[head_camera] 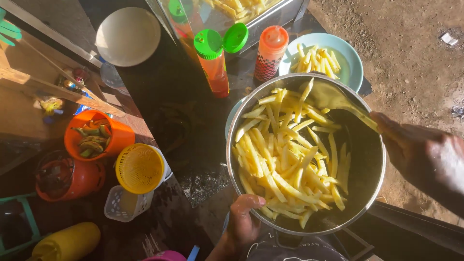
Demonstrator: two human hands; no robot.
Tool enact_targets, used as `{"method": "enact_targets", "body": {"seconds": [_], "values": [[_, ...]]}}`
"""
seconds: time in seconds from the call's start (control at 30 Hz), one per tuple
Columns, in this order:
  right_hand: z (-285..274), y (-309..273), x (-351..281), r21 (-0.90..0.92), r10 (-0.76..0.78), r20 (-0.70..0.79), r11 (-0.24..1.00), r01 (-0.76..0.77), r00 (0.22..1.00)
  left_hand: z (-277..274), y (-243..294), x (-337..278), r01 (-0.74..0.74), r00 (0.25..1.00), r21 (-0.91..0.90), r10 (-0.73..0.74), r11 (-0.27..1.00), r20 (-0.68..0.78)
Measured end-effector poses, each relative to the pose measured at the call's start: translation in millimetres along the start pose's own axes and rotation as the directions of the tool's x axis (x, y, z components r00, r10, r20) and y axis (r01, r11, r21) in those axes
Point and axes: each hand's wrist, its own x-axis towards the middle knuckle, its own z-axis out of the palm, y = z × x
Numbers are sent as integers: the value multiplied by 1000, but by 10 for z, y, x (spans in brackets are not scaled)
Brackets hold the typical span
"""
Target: Preparing and serving french fries at a food stall, including frying, seasoning, and portioning.
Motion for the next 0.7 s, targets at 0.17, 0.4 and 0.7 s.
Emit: {"method": "enact_targets", "body": {"seconds": [0.17, 0.4, 0.7], "values": [[237, 927, -291, 174, 275, 864, 625, -761, 422, 566, 661, 470, 497, 600, -521, -708, 694, -372], [313, 490, 294, 401, -47, 905, 426, -811, 423, 828, 633, 552, -29, 986, -32, 33, 999, 163], [185, 532, 669, 346, -133, 937, 245, -906, 322, 1449, 1382, 825, 505, 665, -581, -717, 639, -210]]}}
